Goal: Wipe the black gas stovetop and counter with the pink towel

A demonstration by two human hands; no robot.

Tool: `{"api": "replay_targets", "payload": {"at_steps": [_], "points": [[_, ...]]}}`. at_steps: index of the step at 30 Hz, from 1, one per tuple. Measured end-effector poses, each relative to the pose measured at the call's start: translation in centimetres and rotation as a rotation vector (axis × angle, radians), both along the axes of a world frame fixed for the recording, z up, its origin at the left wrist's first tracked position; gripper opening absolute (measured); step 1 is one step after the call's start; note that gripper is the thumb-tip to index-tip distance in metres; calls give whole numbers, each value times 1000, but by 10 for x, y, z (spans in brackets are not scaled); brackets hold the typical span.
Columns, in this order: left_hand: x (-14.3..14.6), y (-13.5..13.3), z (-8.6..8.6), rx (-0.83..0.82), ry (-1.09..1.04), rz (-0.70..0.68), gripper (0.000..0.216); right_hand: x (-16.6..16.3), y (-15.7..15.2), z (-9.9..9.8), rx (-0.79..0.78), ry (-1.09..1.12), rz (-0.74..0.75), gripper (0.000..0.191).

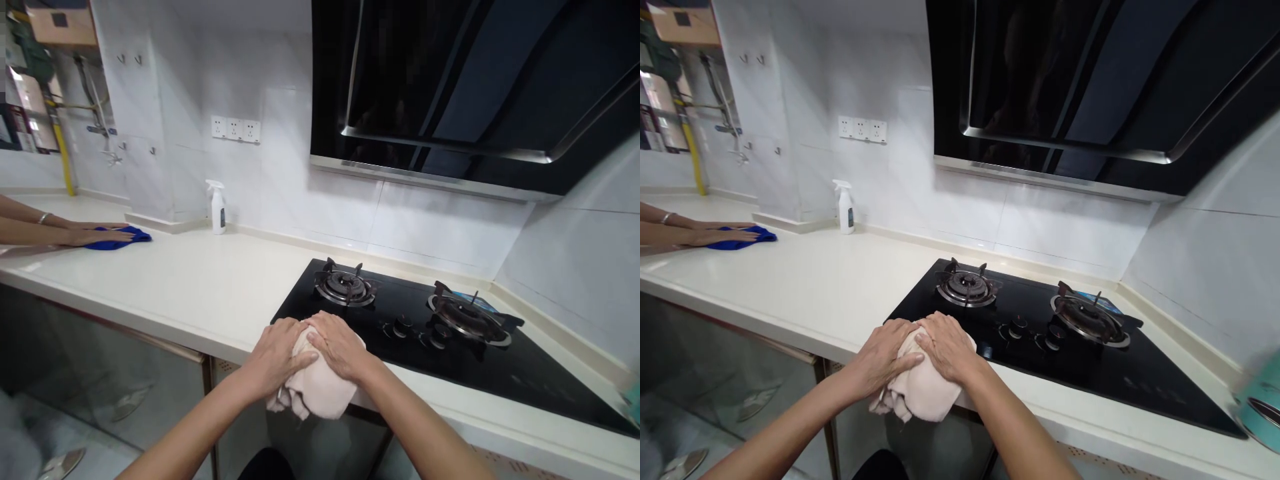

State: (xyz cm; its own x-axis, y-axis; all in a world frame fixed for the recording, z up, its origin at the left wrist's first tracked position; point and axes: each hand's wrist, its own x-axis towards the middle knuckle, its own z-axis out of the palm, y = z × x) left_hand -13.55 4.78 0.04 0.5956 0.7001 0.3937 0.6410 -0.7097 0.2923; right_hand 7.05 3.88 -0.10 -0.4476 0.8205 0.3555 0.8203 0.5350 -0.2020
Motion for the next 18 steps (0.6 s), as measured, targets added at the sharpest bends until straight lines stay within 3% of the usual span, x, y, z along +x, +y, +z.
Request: {"api": "replay_targets", "payload": {"at_steps": [4, 8, 18], "points": [[12, 17, 12, -40, 78, 72, 33, 6, 26, -7, 54, 32, -41, 37], [25, 41, 20, 25, 172, 175, 39, 10, 53, -10, 56, 45, -127, 41], [53, 96, 24, 108, 281, 306, 51, 19, 96, -12, 120, 23, -377, 36]]}}
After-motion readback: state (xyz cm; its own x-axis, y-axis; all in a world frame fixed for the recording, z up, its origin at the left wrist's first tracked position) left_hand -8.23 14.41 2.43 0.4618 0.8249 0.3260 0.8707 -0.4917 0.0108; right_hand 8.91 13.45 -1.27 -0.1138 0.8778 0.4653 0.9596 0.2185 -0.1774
